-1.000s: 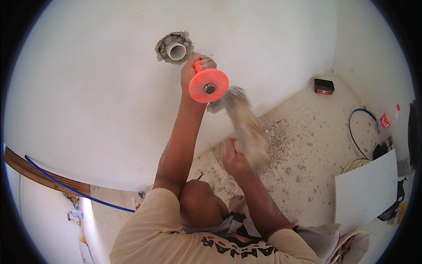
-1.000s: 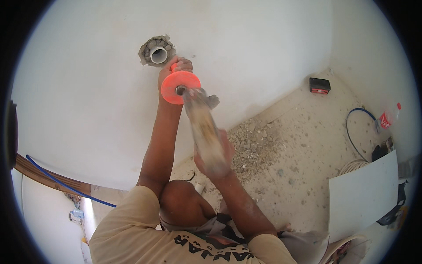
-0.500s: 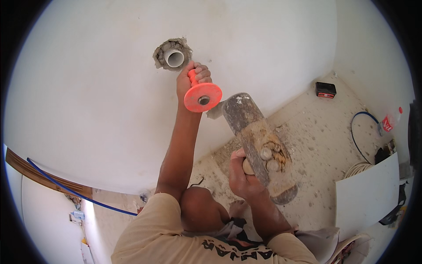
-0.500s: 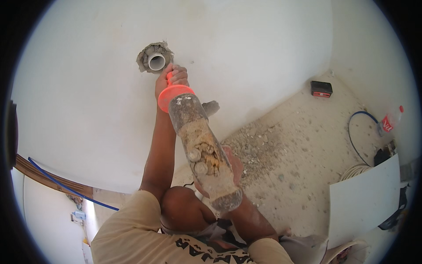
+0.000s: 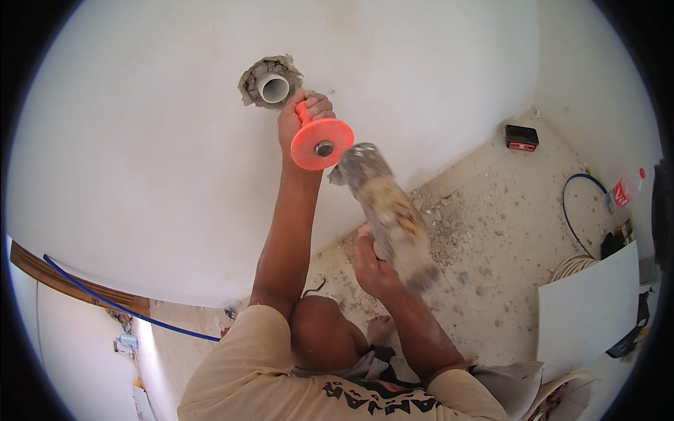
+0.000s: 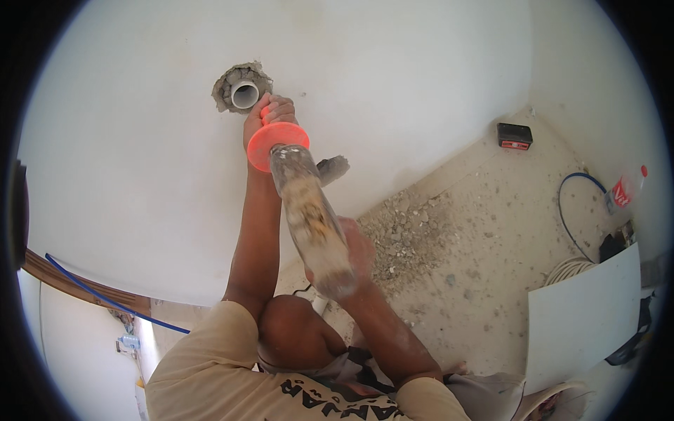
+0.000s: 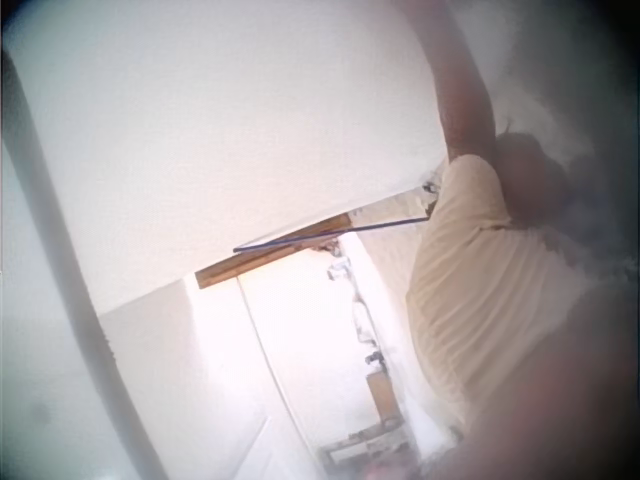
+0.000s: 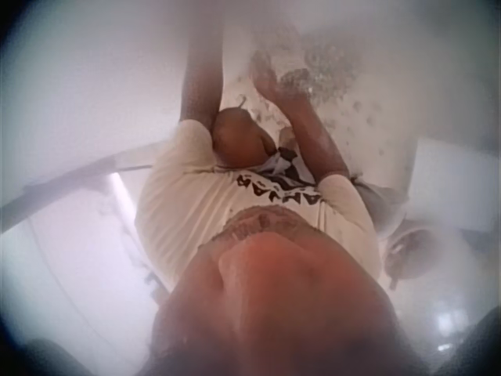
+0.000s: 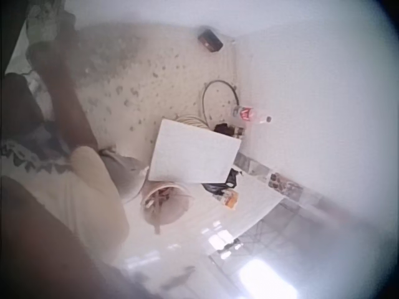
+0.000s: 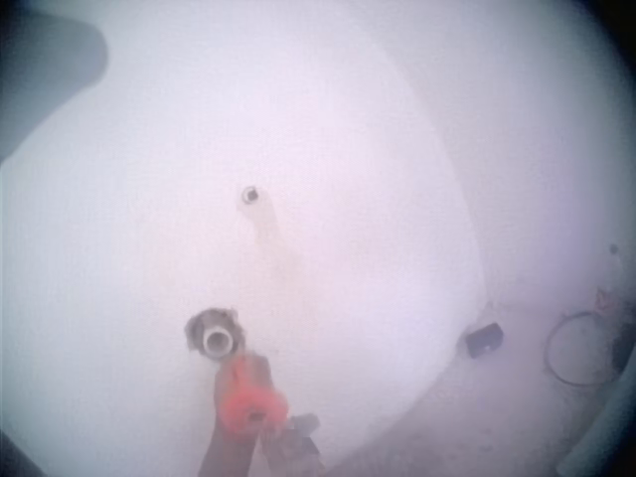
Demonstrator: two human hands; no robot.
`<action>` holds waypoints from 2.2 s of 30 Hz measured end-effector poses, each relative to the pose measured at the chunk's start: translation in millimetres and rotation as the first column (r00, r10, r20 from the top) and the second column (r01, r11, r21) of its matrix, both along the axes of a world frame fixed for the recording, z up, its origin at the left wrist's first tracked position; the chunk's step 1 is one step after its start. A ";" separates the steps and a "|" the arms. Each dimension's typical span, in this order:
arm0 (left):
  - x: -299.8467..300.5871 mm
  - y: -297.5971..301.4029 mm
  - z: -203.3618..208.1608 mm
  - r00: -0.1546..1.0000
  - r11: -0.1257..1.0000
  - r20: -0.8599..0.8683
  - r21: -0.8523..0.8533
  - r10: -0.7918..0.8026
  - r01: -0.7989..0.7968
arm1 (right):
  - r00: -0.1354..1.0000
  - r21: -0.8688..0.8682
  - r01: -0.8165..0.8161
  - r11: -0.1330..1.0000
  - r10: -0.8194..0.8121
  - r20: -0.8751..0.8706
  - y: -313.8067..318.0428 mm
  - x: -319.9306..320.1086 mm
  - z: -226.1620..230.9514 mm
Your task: The person attempts to fit a white PVC pipe into a wall opening, then uses a hammer and a red pipe cutter to chip away at the surrounding wall material to enlarge the hole.
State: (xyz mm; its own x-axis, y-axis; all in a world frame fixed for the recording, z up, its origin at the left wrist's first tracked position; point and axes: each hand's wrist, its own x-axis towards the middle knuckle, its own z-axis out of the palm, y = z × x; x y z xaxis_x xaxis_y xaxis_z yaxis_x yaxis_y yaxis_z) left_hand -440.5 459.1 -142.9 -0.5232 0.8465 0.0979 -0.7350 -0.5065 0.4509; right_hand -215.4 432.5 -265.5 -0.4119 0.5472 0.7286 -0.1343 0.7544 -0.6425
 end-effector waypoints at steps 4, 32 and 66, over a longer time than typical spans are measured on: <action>10.1 5.7 5.5 0.998 0.998 0.012 -0.003 0.064 -0.064 | 0.994 0.073 0.112 0.991 -0.110 -0.028 0.6 -6.5 4.1; 19.6 55.2 -36.3 0.626 0.638 -0.562 -0.211 0.541 -0.741 | 0.971 -0.553 -0.182 0.813 0.062 -0.229 48.6 -8.8 -3.3; 14.3 25.9 -1.4 0.870 0.856 -0.286 -0.219 0.402 -0.468 | 0.969 -0.616 -0.247 0.748 0.174 -0.177 31.5 -20.1 7.2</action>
State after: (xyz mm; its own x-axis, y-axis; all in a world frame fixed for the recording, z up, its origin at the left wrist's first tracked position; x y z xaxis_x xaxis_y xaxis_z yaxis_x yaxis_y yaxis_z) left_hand -426.3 484.9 -144.3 -0.8360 0.5459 0.0552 -0.3318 -0.5831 0.7416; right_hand -235.4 464.0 -258.3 -0.5159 0.8042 0.2951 -0.3323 0.1297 -0.9342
